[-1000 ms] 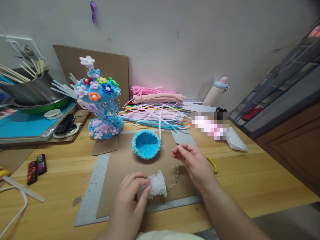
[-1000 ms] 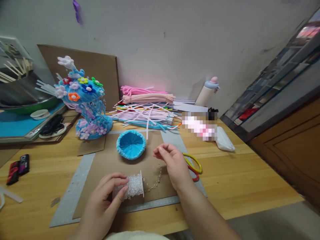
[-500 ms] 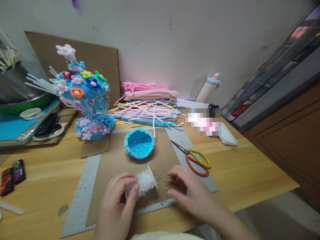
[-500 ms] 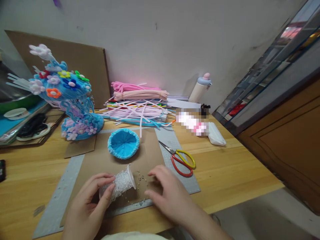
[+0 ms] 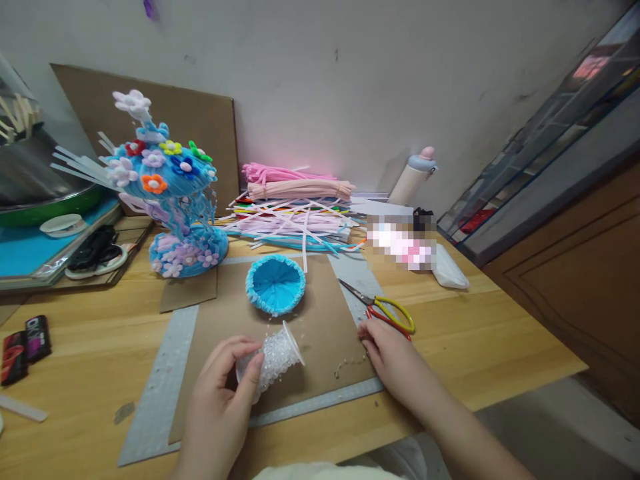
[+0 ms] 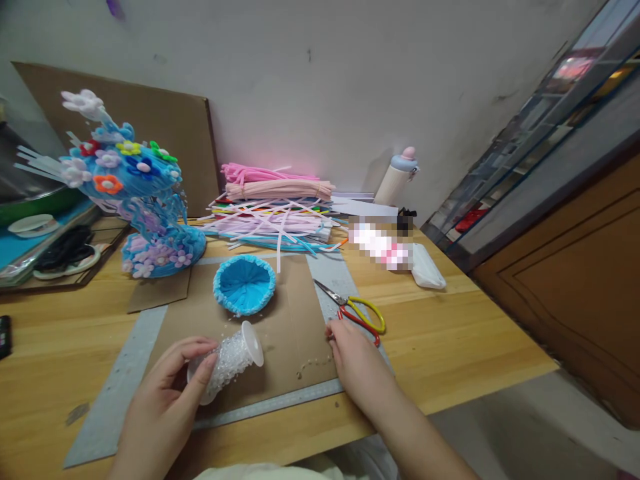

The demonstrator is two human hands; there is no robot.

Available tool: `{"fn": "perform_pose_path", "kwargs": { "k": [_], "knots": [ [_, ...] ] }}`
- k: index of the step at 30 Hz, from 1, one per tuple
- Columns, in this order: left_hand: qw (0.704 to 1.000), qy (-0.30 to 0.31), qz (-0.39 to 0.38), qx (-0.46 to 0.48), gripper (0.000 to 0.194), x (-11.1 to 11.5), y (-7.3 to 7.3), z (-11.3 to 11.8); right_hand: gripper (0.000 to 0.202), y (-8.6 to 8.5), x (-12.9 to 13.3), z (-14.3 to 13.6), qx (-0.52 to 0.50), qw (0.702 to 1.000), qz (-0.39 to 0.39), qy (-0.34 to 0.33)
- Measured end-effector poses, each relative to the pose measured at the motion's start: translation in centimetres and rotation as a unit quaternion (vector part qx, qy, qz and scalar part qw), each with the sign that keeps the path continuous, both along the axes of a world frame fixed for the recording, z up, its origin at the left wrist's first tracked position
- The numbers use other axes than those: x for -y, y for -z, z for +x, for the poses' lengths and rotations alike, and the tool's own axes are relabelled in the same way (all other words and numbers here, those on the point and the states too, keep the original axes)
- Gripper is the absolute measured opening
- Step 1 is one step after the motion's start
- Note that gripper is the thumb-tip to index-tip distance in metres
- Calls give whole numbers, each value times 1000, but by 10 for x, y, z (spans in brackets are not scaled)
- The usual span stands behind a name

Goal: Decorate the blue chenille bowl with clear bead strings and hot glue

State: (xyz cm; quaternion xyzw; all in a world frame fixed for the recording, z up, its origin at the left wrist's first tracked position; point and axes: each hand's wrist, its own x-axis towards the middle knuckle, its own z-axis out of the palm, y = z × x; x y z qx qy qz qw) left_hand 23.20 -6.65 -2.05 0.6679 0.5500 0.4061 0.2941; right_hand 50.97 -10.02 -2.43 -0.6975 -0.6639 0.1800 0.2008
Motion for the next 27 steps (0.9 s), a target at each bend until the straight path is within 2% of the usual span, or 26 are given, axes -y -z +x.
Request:
{"fn": "perform_pose_path", "kwargs": {
  "k": [3,6,11,14,22,27],
  "knots": [
    [1000,-11,-2,-6,20,-3,-2,-4,25,6,-6,6,9,1000,16,24],
    [999,6,6,-35,21,-6,-7,-10,34,6,-10,7,11,999,32,25],
    [985,120,51,-114,14,-12,-16,-20,27,-4,-12,10,19,996,76,33],
    [978,154,70,-120,13,-12,-17,-19,21,-3,-16,13,46,994,87,51],
    [975,160,112,-108,19,-2,-14,1,11,12,-41,9,29,995,84,49],
    [978,150,96,-107,19,1,-13,0,9,0,-41,3,-68,991,97,56]
  ]
}}
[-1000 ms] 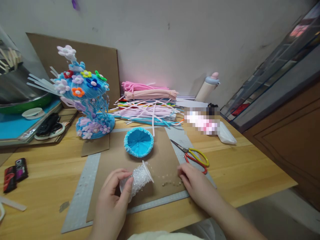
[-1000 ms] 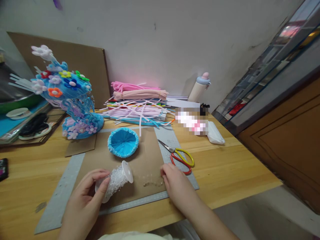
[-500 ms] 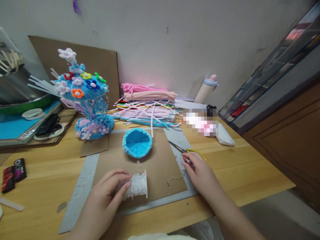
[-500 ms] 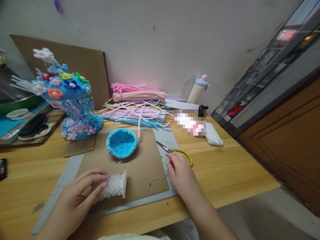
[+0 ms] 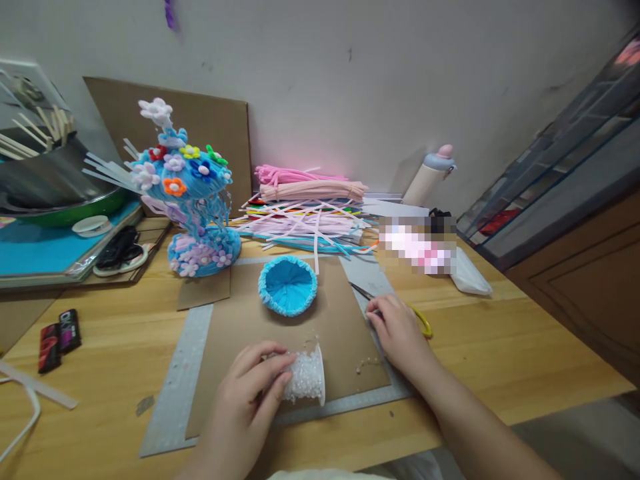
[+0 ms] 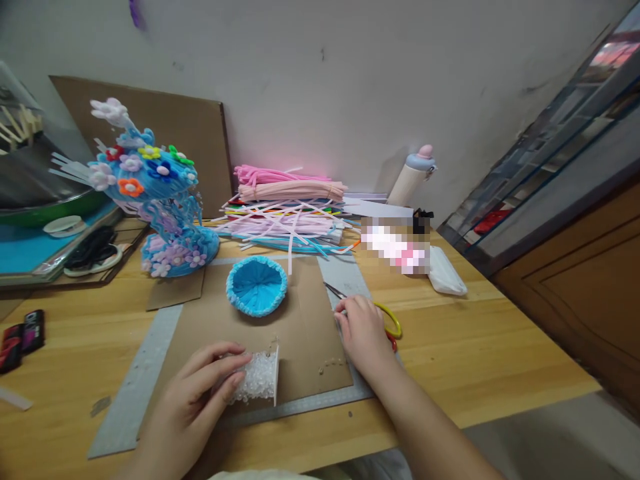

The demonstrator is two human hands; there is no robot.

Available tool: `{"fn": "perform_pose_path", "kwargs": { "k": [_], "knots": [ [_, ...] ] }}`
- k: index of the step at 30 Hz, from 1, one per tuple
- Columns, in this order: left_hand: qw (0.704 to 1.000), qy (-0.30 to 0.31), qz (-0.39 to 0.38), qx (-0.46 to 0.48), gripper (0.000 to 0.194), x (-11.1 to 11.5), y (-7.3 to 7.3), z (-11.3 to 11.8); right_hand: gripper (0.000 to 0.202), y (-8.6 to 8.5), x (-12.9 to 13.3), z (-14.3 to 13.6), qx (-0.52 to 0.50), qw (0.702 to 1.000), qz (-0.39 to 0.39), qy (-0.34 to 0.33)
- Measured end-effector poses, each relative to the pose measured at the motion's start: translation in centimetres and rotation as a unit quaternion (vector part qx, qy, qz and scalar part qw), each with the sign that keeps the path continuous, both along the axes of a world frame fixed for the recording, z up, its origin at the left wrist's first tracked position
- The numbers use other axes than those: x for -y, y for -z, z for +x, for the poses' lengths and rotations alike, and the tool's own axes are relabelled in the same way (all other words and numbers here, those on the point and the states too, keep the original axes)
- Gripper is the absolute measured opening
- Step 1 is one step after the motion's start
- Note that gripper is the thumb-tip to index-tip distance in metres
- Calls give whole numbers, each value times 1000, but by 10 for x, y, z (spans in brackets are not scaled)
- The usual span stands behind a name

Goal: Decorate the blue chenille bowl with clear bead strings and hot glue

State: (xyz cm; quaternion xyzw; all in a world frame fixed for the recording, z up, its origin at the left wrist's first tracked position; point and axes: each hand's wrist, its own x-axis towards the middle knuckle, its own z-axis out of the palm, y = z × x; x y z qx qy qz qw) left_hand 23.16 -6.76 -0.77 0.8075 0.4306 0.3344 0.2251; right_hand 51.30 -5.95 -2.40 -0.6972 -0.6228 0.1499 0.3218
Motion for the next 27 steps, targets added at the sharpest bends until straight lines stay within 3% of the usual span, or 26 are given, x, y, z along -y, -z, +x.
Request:
{"fn": "perform_pose_path", "kwargs": {
  "k": [4,6,7,8,11,15,20,27],
  "knots": [
    [1000,-10,10,4,18,-1,0,-1,16,-26,7,-24,-156,987,-13,-42],
    [1000,-9,22,0,19,-2,1,0,12,-41,11,-43,-340,935,-65,-81],
    [1000,-7,29,-6,19,-2,1,0,11,-49,13,-54,-383,914,-87,-98],
    [999,-2,38,-15,20,-2,1,0,9,-55,16,-65,-385,911,-103,-109],
    [995,6,90,-53,24,0,2,-1,8,-65,22,-95,-254,946,-84,-184],
    [986,-6,144,-86,23,2,2,-2,13,-57,26,-118,-93,973,-42,-205],
    [988,-26,145,-54,17,1,0,0,11,-46,26,-118,-106,974,-54,-194],
    [998,-43,52,-14,12,-1,2,-1,14,-53,17,-110,-125,965,-114,-201]
  ]
}}
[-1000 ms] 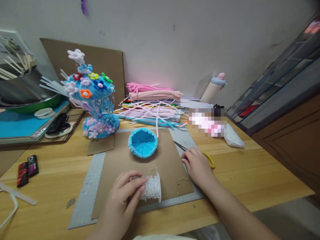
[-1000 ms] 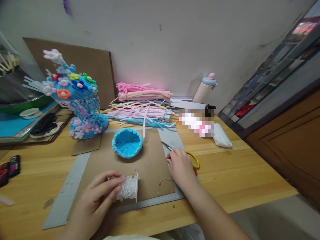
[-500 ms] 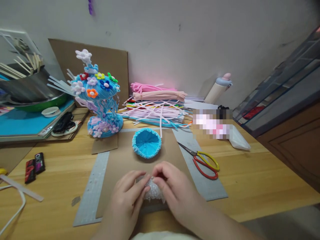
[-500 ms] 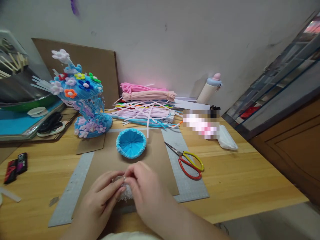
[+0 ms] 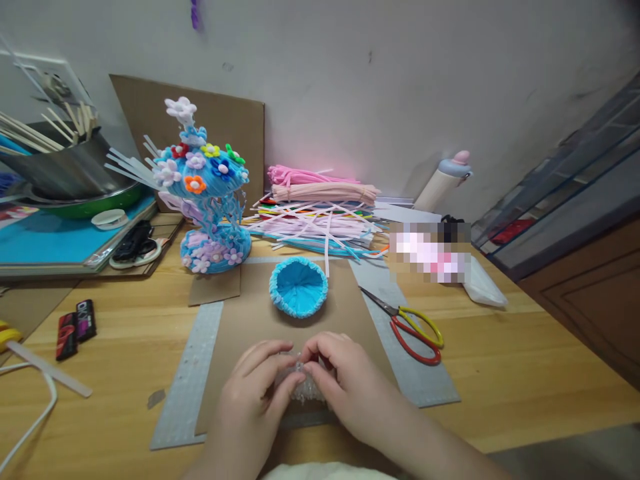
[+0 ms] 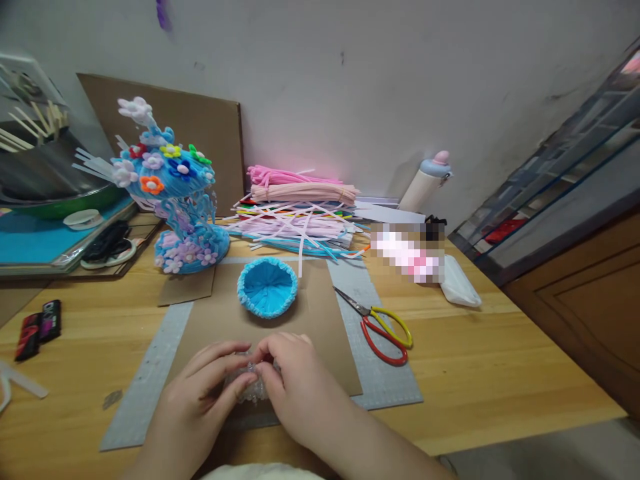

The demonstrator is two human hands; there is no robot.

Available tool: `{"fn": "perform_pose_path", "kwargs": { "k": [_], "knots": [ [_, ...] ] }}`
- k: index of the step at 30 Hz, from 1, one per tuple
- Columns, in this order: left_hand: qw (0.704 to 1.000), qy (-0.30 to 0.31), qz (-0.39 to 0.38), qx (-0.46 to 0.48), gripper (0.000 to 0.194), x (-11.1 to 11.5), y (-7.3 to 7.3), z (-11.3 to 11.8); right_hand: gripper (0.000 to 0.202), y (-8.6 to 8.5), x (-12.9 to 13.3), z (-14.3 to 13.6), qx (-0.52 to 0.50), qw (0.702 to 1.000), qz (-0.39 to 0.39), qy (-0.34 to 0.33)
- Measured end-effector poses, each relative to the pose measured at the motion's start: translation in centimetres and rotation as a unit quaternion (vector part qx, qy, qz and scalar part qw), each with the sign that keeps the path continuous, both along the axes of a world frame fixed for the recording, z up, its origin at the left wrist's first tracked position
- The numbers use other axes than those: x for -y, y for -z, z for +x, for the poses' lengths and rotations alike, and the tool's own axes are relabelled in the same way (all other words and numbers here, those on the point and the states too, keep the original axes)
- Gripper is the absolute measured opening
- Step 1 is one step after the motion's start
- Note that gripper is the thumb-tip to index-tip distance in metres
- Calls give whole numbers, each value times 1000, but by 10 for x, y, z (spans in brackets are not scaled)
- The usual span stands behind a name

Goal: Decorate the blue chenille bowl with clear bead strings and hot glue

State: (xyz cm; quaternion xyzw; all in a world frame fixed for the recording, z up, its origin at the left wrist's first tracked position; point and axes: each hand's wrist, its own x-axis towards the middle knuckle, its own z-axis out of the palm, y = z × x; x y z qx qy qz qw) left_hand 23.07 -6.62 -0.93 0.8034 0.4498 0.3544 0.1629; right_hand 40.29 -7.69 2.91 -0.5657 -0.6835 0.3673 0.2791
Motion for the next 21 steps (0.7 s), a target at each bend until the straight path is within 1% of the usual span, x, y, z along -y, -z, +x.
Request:
{"fn": "perform_pose_path", "kwargs": {
  "k": [4,7,10,13,17,19,21],
  "knots": [
    [1000,11,0,3,20,0,-1,-1,13,-4,-6,3,-5,999,-37,-21],
    [1000,25,2,-3,18,0,-2,-1,9,-8,-9,5,-1,997,-62,-35],
    [999,35,-36,-6,14,-1,-6,0,7,-12,-10,9,6,996,-73,-46],
    [994,48,-101,-12,9,-4,-14,1,7,-17,-10,14,27,994,-59,-89],
    [983,62,-172,-32,9,-11,-26,1,15,-24,-10,19,66,984,2,-165],
    [979,68,-189,-40,11,-15,-30,2,18,-27,-11,20,73,981,30,-177],
    [977,79,-195,-40,12,-19,-31,2,19,-27,-13,21,70,982,38,-172]
  ]
}}
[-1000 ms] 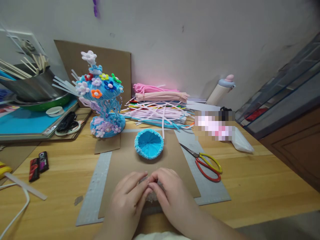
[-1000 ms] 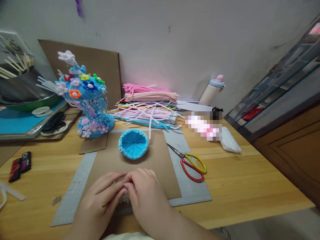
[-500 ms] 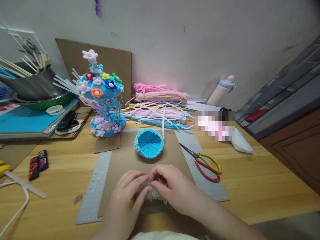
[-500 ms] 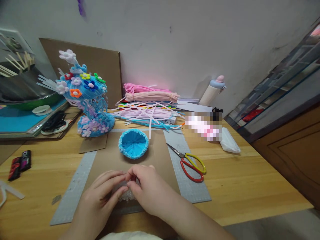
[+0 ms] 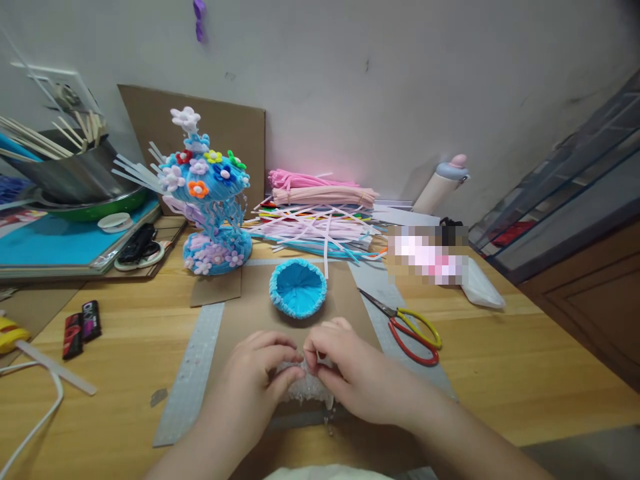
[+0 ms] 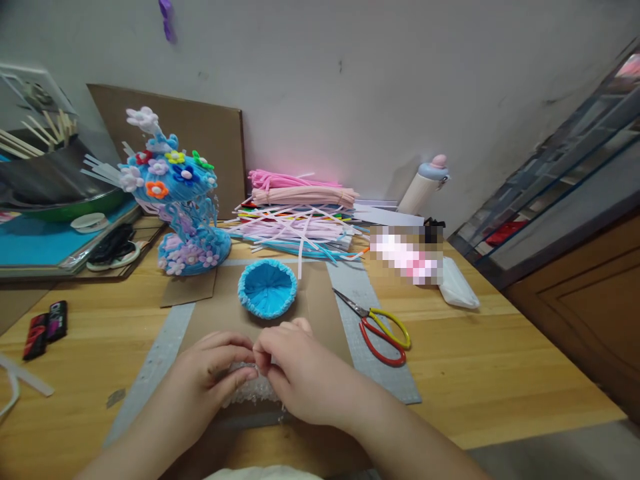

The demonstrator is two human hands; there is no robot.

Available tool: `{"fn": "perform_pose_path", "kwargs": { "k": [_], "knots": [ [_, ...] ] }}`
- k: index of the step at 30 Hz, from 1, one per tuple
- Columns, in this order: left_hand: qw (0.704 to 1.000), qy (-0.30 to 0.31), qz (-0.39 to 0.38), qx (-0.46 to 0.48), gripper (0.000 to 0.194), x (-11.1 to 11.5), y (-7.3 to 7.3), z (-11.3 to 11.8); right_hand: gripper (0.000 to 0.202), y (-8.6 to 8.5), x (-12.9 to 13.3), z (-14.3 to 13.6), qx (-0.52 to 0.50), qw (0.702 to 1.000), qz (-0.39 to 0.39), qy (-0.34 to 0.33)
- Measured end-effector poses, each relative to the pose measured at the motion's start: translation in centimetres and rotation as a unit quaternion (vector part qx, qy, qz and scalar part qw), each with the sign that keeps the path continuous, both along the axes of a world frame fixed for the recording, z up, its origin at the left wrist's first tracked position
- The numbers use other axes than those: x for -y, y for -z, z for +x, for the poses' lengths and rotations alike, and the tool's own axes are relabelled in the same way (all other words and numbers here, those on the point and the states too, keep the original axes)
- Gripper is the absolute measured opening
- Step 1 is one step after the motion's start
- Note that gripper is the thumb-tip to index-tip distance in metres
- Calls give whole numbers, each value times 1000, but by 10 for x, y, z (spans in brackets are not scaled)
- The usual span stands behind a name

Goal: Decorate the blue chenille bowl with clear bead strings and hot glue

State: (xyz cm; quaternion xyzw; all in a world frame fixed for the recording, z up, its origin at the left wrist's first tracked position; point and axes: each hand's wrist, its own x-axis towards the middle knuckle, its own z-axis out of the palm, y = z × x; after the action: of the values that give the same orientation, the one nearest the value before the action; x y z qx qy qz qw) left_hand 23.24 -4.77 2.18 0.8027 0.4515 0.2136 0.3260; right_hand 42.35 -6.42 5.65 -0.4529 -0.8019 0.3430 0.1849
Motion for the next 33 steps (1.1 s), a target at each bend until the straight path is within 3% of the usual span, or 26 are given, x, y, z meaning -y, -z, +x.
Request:
{"fn": "perform_pose_path", "kwargs": {
  "k": [6,13,17,21,26,33],
  "knots": [
    [999,25,32,18,11,-5,2,0,18,4,-2,0,-20,999,-27,36],
    [1000,10,7,15,13,-3,0,4,19,10,-10,1,-87,996,4,8],
    [995,-28,-75,62,12,-4,1,5,18,6,-18,14,-46,999,-26,-5],
    [976,-22,-179,122,18,-10,-2,2,17,3,-23,26,-3,997,-71,-42],
    [956,-41,-258,136,23,-15,-5,-1,20,16,-26,26,-88,989,-111,28],
    [930,-130,-296,178,31,-17,-5,1,24,32,-20,13,-239,943,-178,145]
  ]
}}
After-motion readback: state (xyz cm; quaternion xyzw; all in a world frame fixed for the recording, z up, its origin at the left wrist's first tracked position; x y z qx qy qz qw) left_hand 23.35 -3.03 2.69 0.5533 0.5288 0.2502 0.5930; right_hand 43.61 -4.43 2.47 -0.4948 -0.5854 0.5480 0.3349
